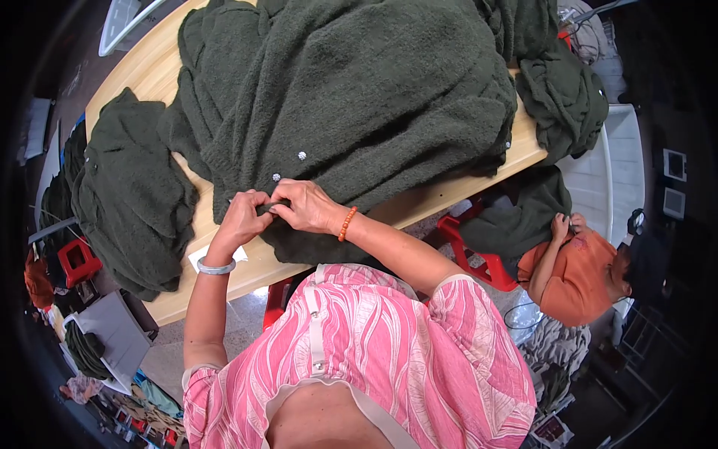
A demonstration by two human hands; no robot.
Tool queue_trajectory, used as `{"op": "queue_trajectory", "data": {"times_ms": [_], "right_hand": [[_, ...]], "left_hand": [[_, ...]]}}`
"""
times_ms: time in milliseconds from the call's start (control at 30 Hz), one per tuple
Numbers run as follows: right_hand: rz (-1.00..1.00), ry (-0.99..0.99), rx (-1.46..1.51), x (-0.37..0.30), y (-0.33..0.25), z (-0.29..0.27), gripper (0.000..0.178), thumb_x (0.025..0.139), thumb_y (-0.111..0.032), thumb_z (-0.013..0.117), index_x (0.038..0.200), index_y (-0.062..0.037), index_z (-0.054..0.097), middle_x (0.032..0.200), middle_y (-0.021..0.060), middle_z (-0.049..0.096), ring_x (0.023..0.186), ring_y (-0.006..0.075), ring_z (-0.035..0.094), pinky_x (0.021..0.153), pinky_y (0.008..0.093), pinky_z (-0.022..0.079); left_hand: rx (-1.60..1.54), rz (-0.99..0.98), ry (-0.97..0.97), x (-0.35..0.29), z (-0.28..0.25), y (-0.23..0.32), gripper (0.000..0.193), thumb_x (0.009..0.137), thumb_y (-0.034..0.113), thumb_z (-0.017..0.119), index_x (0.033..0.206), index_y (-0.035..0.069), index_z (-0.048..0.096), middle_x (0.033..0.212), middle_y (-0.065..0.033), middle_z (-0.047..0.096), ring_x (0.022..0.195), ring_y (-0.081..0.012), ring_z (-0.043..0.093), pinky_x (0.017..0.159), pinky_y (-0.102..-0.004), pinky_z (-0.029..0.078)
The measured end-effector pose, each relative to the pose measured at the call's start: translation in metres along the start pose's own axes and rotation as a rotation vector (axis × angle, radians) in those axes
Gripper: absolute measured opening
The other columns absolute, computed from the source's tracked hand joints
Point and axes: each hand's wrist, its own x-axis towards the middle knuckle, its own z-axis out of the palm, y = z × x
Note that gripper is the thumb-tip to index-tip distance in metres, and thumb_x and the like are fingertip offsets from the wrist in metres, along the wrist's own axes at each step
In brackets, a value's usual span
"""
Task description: Inspecting and buttoning green knitted sweaters at a garment factory workstation.
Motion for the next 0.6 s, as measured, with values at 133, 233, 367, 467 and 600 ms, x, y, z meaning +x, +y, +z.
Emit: {"op": "queue_trajectory", "data": {"times_ms": [133, 233, 367, 467, 600], "right_hand": [[0.063, -0.079, -0.02, -0.002, -0.003, 0.001, 0.015, 0.08, -0.009, 0.063, 0.092, -0.0012, 0.064, 0.091, 0.0179, 0.064, 0.087, 0.0358, 0.063, 0.077, 0.0411, 0.05], [0.262, -0.112, 0.003, -0.01, 0.0, -0.005, 0.015, 0.079, -0.007, 0.063, 0.092, 0.0, 0.064, 0.08, 0.0146, 0.066, 0.065, 0.0205, 0.063, 0.063, 0.0333, 0.051], [0.255, -0.071, -0.035, -0.018, -0.005, -0.01, 0.008, 0.082, -0.006, 0.065, 0.087, 0.0003, 0.062, 0.066, 0.0034, 0.059, 0.056, 0.0065, 0.054, 0.053, 0.025, 0.045], [0.119, -0.031, -0.01, -0.013, 0.0, -0.002, 0.01, 0.081, -0.005, 0.065, 0.089, 0.001, 0.062, 0.076, 0.0089, 0.06, 0.06, 0.0125, 0.056, 0.055, 0.0273, 0.046], [0.056, -0.056, -0.119, -0.011, 0.002, -0.002, 0.01, 0.079, -0.005, 0.059, 0.087, 0.0008, 0.058, 0.086, 0.0183, 0.057, 0.08, 0.0377, 0.059, 0.072, 0.0424, 0.048]], "left_hand": [[-0.617, -0.194, -0.22, -0.006, 0.005, -0.031, 0.03, 0.082, 0.005, 0.059, 0.111, -0.003, 0.059, 0.103, -0.0053, 0.064, 0.093, -0.0122, 0.061, 0.084, -0.0277, 0.05], [-0.497, -0.271, -0.008, 0.018, 0.009, -0.013, 0.029, 0.085, 0.011, 0.061, 0.112, -0.001, 0.061, 0.101, -0.0099, 0.066, 0.091, -0.0173, 0.064, 0.081, -0.0302, 0.051], [-0.003, -0.004, 0.224, 0.04, 0.044, -0.004, 0.013, 0.08, 0.01, 0.059, 0.089, 0.004, 0.066, 0.093, -0.0183, 0.063, 0.083, -0.0386, 0.063, 0.073, -0.0458, 0.051], [0.189, -0.046, 0.201, 0.037, 0.053, -0.011, 0.01, 0.079, 0.009, 0.056, 0.083, 0.003, 0.063, 0.086, -0.0189, 0.06, 0.079, -0.0395, 0.063, 0.067, -0.0475, 0.051], [0.081, -0.079, 0.164, 0.034, 0.047, -0.016, 0.009, 0.075, 0.007, 0.06, 0.082, 0.001, 0.061, 0.085, -0.0214, 0.062, 0.077, -0.0388, 0.064, 0.066, -0.0463, 0.051]]}}
